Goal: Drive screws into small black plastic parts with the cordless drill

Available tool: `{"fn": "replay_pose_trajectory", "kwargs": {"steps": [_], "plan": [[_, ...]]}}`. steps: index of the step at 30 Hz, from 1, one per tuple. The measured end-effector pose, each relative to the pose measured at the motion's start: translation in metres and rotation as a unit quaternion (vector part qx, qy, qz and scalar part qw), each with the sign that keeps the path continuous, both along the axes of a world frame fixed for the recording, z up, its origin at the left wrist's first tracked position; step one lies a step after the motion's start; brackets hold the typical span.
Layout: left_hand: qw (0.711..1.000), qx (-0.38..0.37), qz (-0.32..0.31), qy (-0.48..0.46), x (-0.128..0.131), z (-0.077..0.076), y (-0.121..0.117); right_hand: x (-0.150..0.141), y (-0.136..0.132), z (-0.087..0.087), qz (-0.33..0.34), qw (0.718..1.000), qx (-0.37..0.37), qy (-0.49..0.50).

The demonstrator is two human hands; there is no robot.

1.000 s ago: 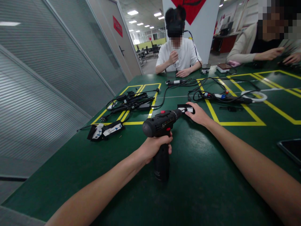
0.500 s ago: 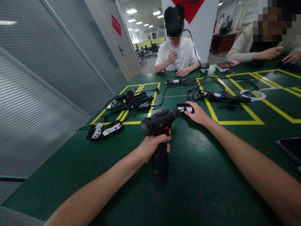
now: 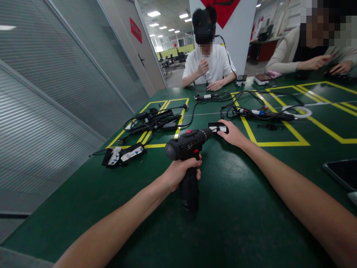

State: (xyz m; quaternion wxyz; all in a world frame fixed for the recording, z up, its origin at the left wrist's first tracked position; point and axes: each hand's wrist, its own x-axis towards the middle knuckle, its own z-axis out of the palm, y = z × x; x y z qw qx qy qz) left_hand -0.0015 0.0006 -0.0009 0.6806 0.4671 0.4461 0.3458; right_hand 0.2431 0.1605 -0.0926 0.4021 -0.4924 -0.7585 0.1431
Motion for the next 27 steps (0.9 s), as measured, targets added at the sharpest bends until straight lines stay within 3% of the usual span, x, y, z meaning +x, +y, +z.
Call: {"fn": "replay_pose_trajectory", "kwargs": {"steps": [27], "plan": [[1.0,0.0,0.003,0.011,0.0017,0.002,-0.0004,0.0001,0.0001,0.0005,-0.001,1.0,0.002,-0.001]]}}
